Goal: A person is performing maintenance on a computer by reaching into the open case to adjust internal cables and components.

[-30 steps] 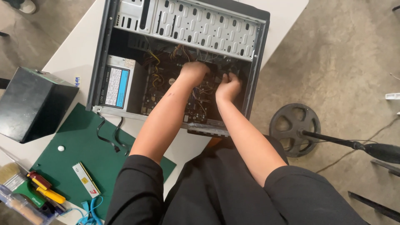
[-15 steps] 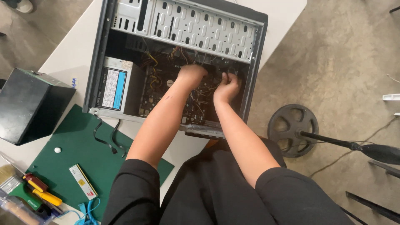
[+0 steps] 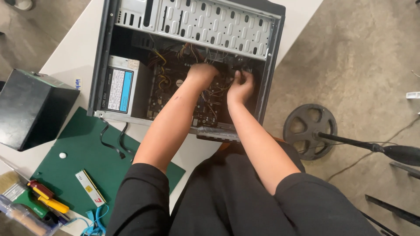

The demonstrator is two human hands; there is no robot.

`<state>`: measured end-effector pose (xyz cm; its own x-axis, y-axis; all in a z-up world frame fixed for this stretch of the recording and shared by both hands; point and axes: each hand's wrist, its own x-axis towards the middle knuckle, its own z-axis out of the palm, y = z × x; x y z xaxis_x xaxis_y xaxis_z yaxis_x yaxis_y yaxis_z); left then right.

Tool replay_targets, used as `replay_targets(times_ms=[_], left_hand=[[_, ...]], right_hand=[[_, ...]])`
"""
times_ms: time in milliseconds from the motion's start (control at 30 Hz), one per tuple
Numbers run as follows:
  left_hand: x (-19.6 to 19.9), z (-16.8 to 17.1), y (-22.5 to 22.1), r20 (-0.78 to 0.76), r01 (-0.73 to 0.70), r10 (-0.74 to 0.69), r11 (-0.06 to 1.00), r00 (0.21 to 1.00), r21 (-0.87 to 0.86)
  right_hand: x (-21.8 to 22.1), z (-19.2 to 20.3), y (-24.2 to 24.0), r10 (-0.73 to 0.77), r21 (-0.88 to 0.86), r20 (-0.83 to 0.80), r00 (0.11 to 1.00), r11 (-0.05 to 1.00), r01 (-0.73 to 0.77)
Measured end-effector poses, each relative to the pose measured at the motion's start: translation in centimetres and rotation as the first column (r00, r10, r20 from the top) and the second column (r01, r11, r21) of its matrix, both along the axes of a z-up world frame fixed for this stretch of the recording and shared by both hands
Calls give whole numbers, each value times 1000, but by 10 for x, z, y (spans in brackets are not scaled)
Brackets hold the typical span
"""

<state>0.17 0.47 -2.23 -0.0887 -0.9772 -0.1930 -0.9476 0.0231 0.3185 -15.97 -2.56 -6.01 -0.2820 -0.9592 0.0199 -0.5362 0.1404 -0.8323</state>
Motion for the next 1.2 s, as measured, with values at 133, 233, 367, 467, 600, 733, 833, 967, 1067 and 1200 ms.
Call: replay_targets(times_ms=[133,233,367,467,600,733,833,967,1067,1200], left_hand=[[0,-10,-4,2,-5,5,1000,1000,-15],[0,-8,-3,-27,-11,11,1000,1000,-12],[-4,1,1,-11,-5,5,1000,1000,-30],[-4,1,4,-24,-22,21,999,999,-40],[-5,-9,4,-13,-21,21,999,1000,-47],[-7,-4,7,-6,-28,28,999,1000,-37],[-9,-22,7,40,-18,25,989,999,-149],[-12,-20,7,96,-22,46,971,994,-239],[-20,-22,6,119,-39,78,954,990,-297],[-28,-15,9,176,-63,120,952,977,-299]], right_hand=[[0,6,4,-65,93,80,995,994,57],[0,13,8,-51,97,80,996,994,43],[-2,6,8,12,23,25,1000,1000,-12],[-6,-10,0,47,-66,-93,995,996,-53],[-7,-10,1,104,-132,-140,985,984,-123],[-12,-11,-7,152,-140,14,988,979,-149],[-15,-12,-11,179,-177,28,983,969,-172],[-16,2,-8,217,-163,38,975,965,-208],[-17,15,-11,246,-135,36,969,962,-239],[-22,17,-14,299,-110,-7,954,948,-298]])
